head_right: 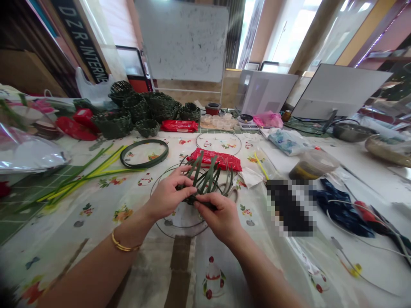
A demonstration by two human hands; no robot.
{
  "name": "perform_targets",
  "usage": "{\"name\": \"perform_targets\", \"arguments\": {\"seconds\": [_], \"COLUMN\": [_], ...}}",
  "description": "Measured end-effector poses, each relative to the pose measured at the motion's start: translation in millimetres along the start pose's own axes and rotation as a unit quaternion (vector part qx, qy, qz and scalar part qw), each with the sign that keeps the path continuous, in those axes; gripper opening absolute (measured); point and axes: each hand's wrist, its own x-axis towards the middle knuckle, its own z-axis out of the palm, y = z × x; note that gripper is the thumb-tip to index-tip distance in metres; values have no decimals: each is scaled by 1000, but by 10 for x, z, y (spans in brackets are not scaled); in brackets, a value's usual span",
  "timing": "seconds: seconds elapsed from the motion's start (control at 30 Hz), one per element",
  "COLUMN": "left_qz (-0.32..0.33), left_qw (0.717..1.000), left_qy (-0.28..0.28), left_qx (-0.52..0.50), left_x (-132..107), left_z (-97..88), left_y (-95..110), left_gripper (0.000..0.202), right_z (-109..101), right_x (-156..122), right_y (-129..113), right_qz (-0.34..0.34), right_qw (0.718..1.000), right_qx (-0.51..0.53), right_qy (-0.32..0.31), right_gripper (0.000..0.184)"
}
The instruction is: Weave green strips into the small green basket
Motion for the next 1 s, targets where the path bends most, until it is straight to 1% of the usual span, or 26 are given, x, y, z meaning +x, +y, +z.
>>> {"name": "perform_targets", "arguments": {"seconds": [0.03, 0.07, 0.1, 0.13, 0.17, 0.2, 0.23, 0.27, 0.33, 0.4, 0.5, 0.6, 0.7, 0.8, 0.87, 0.93, 1.0], "left_qz": [32, 78, 134, 188, 233, 266, 282, 286, 269, 241, 209, 169, 115, 77, 68, 81, 117], "left_qw": [997, 985, 965, 942, 922, 910, 907, 911, 926, 938, 954, 974, 990, 989, 987, 984, 981], "left_qy": [56, 114, 160, 194, 207, 204, 191, 171, 131, 107, 80, 47, -34, -115, -143, -150, -134], "left_qx": [47, 106, 161, 202, 230, 243, 246, 244, 232, 223, 199, 142, 79, 44, 37, 45, 73], "left_x": [-23, -48, -75, -98, -116, -126, -127, -121, -92, -59, -35, -33, -22, 2, 12, 8, -12], "left_z": [19, 34, 43, 45, 41, 33, 26, 21, 28, 60, 108, 91, -1, -103, -144, -152, -125], "left_y": [31, 67, 103, 136, 160, 173, 173, 162, 118, 66, 25, 30, 49, 77, 99, 114, 112], "left_gripper": [11, 9, 6, 6, 9, 12, 13, 12, 7, 8, 15, 15, 14, 15, 14, 11, 9], "right_z": [0, 0, -2, -5, -12, -21, -35, -52, -92, -133, -185, -217, -224, -219, -231, -269, -324], "right_x": [-2, -4, -6, -7, -8, -7, -4, 1, 17, 35, 52, 55, 48, 34, 22, 13, 13], "right_y": [-4, -10, -17, -27, -39, -54, -72, -90, -123, -141, -140, -134, -140, -158, -171, -178, -168], "right_qz": [1, 4, 11, 22, 35, 50, 63, 73, 84, 86, 85, 95, 113, 106, 97, 88, 64], "right_qw": [1000, 1000, 1000, 999, 999, 998, 998, 996, 992, 986, 982, 981, 979, 978, 976, 972, 967], "right_qx": [6, 13, 19, 23, 24, 22, 16, 6, -24, -59, -82, -77, -76, -78, -90, -108, -125], "right_qy": [-5, -8, -7, -5, -4, -8, -21, -42, -94, -129, -145, -149, -150, -159, -170, -191, -212], "right_gripper": [12, 13, 15, 16, 18, 19, 19, 19, 22, 28, 29, 26, 26, 24, 23, 21, 16]}}
